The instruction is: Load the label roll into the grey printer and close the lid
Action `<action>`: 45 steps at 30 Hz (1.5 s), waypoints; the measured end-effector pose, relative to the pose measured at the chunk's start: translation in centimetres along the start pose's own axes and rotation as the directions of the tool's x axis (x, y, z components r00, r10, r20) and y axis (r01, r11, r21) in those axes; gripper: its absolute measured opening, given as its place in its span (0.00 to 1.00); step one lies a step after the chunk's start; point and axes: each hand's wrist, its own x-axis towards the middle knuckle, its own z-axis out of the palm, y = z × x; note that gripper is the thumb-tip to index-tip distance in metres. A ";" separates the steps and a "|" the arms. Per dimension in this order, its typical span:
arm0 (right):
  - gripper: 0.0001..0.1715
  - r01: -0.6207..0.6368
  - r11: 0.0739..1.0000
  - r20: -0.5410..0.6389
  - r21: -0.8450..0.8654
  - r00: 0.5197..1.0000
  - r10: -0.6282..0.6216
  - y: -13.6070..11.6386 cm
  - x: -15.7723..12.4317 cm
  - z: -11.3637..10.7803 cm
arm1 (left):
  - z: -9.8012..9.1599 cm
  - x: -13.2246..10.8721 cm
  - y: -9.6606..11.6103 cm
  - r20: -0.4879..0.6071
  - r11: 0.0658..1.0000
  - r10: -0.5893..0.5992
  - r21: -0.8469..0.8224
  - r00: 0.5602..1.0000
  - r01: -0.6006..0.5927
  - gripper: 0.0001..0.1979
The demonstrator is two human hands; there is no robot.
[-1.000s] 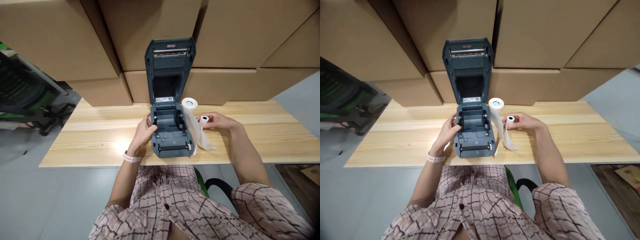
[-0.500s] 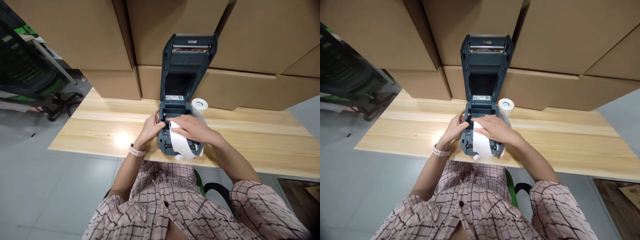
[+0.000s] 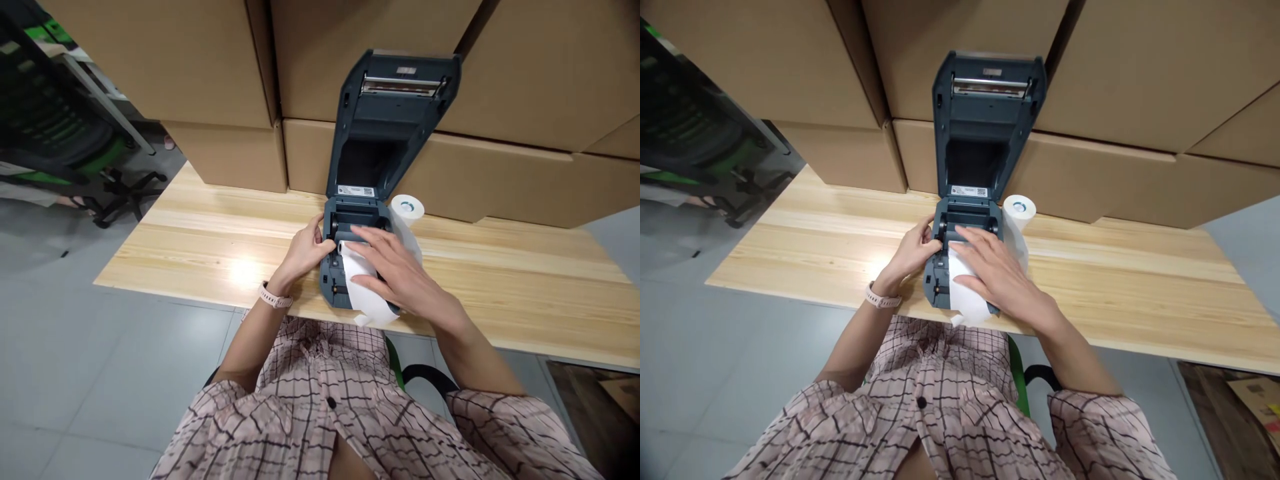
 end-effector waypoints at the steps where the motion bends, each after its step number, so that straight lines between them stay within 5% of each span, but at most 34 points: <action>1: 0.24 0.007 0.999 -0.036 -0.038 0.999 -0.009 -0.5 -0.5 0.2 | 0.0 0.0 0.1 0.002 1.000 -0.001 0.004 1.000 0.001 0.37; 5: 0.11 0.006 0.973 -0.192 -0.229 0.980 -0.051 -3.0 -1.9 1.2 | -0.1 -0.3 0.6 0.011 1.000 -0.008 0.025 1.000 0.008 0.38; 20: 0.11 -0.153 0.922 -0.416 -0.356 0.910 -0.009 -6.3 -2.4 3.6 | 0.0 -0.2 -0.5 -0.031 1.000 0.025 0.004 0.999 -0.025 0.36; 24: 0.10 -0.177 0.909 -0.449 -0.376 0.893 -0.012 -6.8 -2.3 3.9 | 0.0 -0.6 -0.1 -0.106 0.987 0.064 0.152 0.992 -0.048 0.37; 27: 0.10 -0.179 0.906 -0.459 -0.383 0.888 -0.018 -6.9 -2.2 4.1 | 0.5 -2.3 1.2 -0.228 0.907 0.347 0.330 0.910 -0.263 0.35; 29: 0.10 -0.178 0.908 -0.472 -0.378 0.881 -0.023 -6.9 -2.3 4.2 | 1.2 -4.2 2.1 -0.132 0.789 0.563 0.379 0.816 -0.484 0.26; 32: 0.07 -0.152 0.937 -0.480 -0.316 0.877 -0.020 -6.7 -2.9 3.6 | 2.5 -7.4 2.9 0.081 0.656 0.683 0.370 0.726 -0.658 0.18; 35: 0.08 -0.051 0.997 -0.446 -0.056 0.895 0.021 -5.3 -3.7 1.5 | 3.4 -10.2 2.5 0.123 0.599 0.700 0.434 0.704 -0.672 0.22; 37: 0.10 -0.049 0.992 -0.513 0.114 0.852 0.101 -3.4 -3.5 -0.7 | 3.7 -11.6 2.1 0.128 0.571 0.714 0.464 0.688 -0.678 0.24; 40: 0.15 -0.131 0.978 -0.760 0.160 0.616 0.206 1.3 -0.3 -4.4 | 3.9 -13.1 1.7 0.133 0.550 0.723 0.483 0.678 -0.682 0.23; 41: 0.20 -0.099 0.978 -0.779 0.184 0.592 0.207 3.1 1.5 -5.5 | 4.0 -13.3 1.7 0.132 0.548 0.723 0.488 0.679 -0.679 0.24; 43: 0.33 -0.012 0.954 -0.738 0.301 0.631 0.241 6.7 5.7 -7.5 | 4.1 -13.7 1.7 0.132 0.548 0.718 0.499 0.683 -0.671 0.24; 45: 0.32 -0.107 0.887 -0.590 0.449 0.710 0.384 9.5 9.8 -9.0 | 4.2 -14.0 1.7 0.136 0.544 0.714 0.509 0.687 -0.667 0.24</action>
